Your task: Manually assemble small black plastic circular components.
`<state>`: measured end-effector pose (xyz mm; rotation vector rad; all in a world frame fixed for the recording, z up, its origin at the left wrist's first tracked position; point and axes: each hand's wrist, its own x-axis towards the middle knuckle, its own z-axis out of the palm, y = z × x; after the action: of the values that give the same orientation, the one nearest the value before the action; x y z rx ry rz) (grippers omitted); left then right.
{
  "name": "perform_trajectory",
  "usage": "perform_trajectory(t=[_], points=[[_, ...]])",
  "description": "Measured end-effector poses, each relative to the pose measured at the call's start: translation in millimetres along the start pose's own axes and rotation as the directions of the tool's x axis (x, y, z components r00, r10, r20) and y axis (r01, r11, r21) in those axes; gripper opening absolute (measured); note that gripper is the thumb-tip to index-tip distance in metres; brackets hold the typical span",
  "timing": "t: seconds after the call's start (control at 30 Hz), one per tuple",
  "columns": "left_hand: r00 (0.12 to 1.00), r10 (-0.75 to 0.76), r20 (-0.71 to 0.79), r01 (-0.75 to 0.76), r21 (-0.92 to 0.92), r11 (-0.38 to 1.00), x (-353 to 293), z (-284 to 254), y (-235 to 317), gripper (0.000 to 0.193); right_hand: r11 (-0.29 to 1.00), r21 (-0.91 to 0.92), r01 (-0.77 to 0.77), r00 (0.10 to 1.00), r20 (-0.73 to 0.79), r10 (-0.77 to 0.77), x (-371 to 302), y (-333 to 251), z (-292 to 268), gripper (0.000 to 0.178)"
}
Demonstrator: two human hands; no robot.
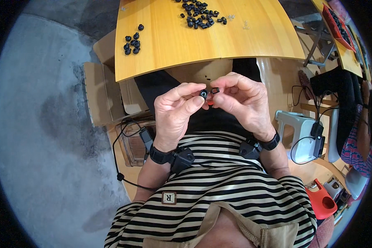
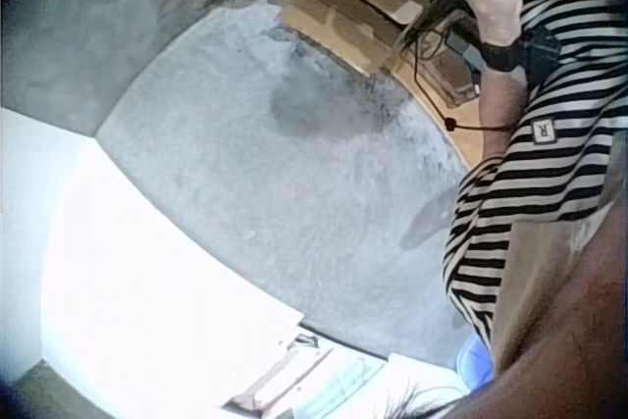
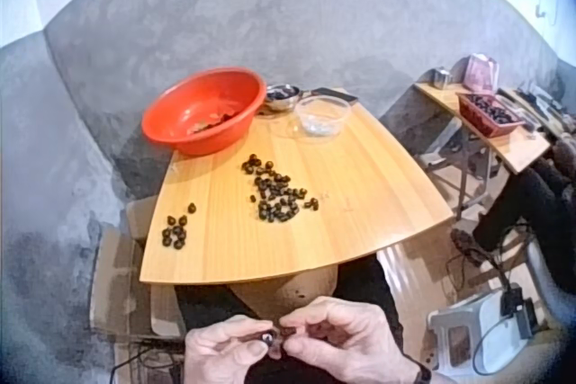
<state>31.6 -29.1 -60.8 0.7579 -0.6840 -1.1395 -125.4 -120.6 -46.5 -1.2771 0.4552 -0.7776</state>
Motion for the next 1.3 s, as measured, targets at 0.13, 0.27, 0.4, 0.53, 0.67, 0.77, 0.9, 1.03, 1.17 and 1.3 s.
perform_trajectory(t=[0.13, 0.27, 0.4, 0.53, 0.67, 0.77, 0.9, 1.03, 1.17, 1.3], points=[[1.0, 0.014, -0.016, -0.012, 0.07, 0.997, -2.2, 0.4, 0.3, 0.028, 1.0, 0.028, -0.003, 1.0, -0.015, 0.003, 2.7, -2.5, -0.9, 0.02], [0.999, 0.025, -0.021, -0.021, 0.175, 0.984, -3.4, 0.0, 0.1, 0.029, 0.992, 0.117, -0.038, 0.999, -0.015, 0.04, 1.8, 2.5, -5.4, 0.02], [0.998, 0.058, -0.012, -0.053, 0.237, 0.97, -3.9, 0.1, -0.7, 0.029, 0.986, 0.159, -0.045, 0.999, 0.0, 0.046, 3.2, 2.5, -6.9, 0.019], [0.997, 0.07, 0.012, -0.071, 0.267, 0.961, -2.8, 0.4, 0.2, 0.03, 0.982, 0.185, -0.029, 0.999, 0.022, 0.025, 3.3, 2.5, -8.5, 0.019], [0.996, 0.085, 0.02, -0.087, 0.296, 0.951, -2.6, -1.1, -0.2, 0.03, 0.988, 0.148, 0.05, 0.999, -0.008, -0.05, 3.1, 1.6, -8.4, 0.018], [0.998, 0.044, -0.035, -0.034, 0.245, 0.969, -2.9, 2.9, 0.1, 0.03, 0.983, 0.127, 0.132, 0.991, -0.029, -0.129, 3.4, -1.2, -4.3, 0.017], [0.997, 0.004, -0.071, 0.005, 0.127, 0.992, -2.1, 11.5, 4.0, 0.03, 0.987, 0.029, 0.16, 0.987, 0.011, -0.16, 3.9, -11.5, -2.7, 0.015], [0.997, 0.015, -0.075, -0.002, 0.177, 0.984, -2.7, 11.4, 4.0, 0.03, 0.954, -0.22, 0.202, 0.979, 0.033, -0.2, 5.4, -18.7, -5.3, 0.014], [0.995, 0.056, -0.079, -0.033, 0.272, 0.962, -3.7, 12.0, 5.4, 0.029, 0.918, -0.359, 0.169, 0.986, 0.046, -0.163, 3.9, -24.2, -6.7, 0.013], [0.997, 0.067, -0.038, -0.053, 0.295, 0.954, -2.6, 13.5, 9.1, 0.03, 0.888, -0.433, 0.152, 0.988, 0.052, -0.144, 3.1, -28.5, -6.3, 0.013]])
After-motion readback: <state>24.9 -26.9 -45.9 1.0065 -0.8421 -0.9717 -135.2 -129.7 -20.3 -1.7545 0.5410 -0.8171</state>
